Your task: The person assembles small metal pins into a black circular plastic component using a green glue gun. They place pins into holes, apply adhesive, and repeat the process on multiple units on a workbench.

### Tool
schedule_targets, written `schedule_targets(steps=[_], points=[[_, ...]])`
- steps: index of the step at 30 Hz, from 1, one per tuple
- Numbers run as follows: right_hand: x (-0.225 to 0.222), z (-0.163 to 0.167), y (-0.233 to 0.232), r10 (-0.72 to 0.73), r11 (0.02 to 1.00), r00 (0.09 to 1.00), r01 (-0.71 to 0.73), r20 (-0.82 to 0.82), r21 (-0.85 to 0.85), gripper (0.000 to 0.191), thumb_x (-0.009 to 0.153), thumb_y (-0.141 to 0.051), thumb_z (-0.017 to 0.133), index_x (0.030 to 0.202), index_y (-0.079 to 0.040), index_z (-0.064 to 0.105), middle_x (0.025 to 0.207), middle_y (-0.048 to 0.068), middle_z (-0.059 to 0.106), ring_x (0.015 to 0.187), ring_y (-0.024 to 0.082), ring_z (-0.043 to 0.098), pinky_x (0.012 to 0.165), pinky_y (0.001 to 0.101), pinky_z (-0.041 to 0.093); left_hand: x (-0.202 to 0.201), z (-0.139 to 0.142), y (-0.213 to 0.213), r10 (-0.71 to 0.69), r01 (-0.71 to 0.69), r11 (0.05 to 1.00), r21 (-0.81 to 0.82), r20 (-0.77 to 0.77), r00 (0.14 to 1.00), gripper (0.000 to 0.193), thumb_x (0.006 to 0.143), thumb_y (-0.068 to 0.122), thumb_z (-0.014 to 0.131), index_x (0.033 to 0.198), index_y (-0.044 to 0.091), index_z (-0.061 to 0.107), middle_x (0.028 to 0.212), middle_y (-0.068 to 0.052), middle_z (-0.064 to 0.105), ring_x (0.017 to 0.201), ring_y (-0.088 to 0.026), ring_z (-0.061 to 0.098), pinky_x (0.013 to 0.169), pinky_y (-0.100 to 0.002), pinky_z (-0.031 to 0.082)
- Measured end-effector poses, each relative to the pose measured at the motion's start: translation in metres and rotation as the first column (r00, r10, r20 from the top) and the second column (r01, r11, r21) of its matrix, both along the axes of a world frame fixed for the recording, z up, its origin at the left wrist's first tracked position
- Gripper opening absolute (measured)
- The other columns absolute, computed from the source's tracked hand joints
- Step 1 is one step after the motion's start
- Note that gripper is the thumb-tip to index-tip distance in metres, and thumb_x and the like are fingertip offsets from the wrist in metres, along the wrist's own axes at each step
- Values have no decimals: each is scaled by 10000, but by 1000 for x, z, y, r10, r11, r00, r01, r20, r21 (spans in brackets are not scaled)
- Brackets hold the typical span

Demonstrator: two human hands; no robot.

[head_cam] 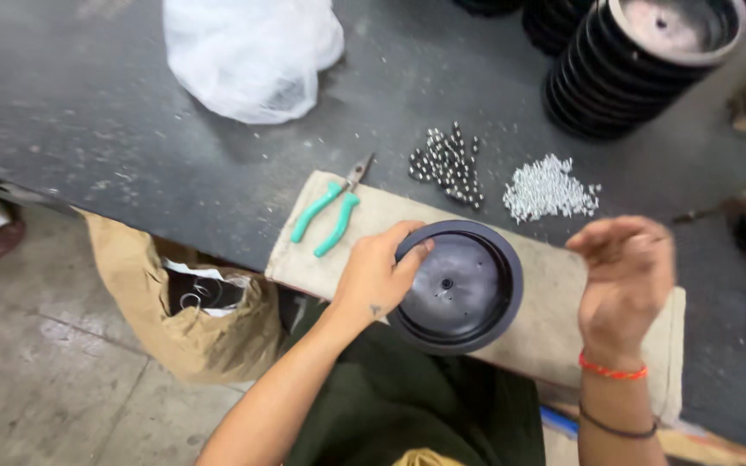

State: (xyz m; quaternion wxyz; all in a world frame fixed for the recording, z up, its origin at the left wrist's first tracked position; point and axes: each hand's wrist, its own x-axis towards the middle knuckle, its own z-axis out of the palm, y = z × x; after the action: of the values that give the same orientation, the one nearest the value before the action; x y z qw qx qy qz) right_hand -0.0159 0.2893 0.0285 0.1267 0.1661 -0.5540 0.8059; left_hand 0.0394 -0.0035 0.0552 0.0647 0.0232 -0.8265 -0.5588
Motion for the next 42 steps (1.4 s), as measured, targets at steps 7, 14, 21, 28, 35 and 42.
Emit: schedule_targets(steps=[7, 14, 21, 28, 35, 42], points=[[-11, -51, 1, -181, 949, 950, 102, 253, 297, 140, 1078, -96, 594, 1180, -2, 582, 1053, 86, 687, 935, 156, 661, 875, 282, 545, -93, -24, -66, 214, -273, 959, -75, -438, 873, 194, 998, 213, 624, 1070, 68, 730, 1025, -146, 767, 931, -322, 757, 796, -364, 568], [-15, -58, 3, -199, 910, 950, 89, 241, 404, 176, 1039, -93, 607, 1172, 23, 605, 1040, 87, 706, 922, 133, 669, 865, 263, 555, -198, -39, -206, 549, -682, 647, -341, -413, 727, 225, 931, 147, 603, 1050, 37, 760, 1053, -220, 721, 1014, -419, 662, 899, -478, 490], [-17, -63, 3, -202, 914, 949, 95, 240, 395, 196, 1046, -93, 606, 1192, 37, 603, 1050, 103, 698, 930, 143, 670, 864, 266, 549, -234, -77, -252, 904, -709, 351, 612, -24, 427, 278, 885, 97, 515, 1150, 45, 583, 972, -141, 655, 876, -309, 688, 773, -427, 599], [-20, -66, 3, -228, 892, 936, 89, 269, 444, 198, 1056, -106, 598, 1193, 37, 603, 1051, 116, 703, 932, 149, 671, 856, 278, 554, -234, -54, -257, 808, -557, -7, 830, 333, 486, 281, 815, 151, 707, 1061, 56, 608, 796, -28, 564, 630, -122, 541, 537, -285, 461], [-17, -61, 0, -203, 912, 942, 82, 266, 403, 186, 1059, -106, 599, 1174, 40, 606, 1041, 105, 704, 924, 149, 677, 864, 289, 563, -160, -28, -176, 796, -402, 448, 799, -151, 587, 571, 781, -30, 810, 1263, -3, 505, 848, 41, 484, 751, -83, 521, 681, -256, 483], [25, 14, -36, -235, 862, 966, 156, 107, 482, 191, 1003, -28, 662, 1180, 35, 626, 1050, 95, 707, 965, 178, 687, 903, 311, 562, -6, 18, -37, 361, -336, 931, 143, -491, 792, 611, 796, -1, 777, 1385, 6, 613, 929, 2, 689, 761, -112, 560, 753, -260, 527]])
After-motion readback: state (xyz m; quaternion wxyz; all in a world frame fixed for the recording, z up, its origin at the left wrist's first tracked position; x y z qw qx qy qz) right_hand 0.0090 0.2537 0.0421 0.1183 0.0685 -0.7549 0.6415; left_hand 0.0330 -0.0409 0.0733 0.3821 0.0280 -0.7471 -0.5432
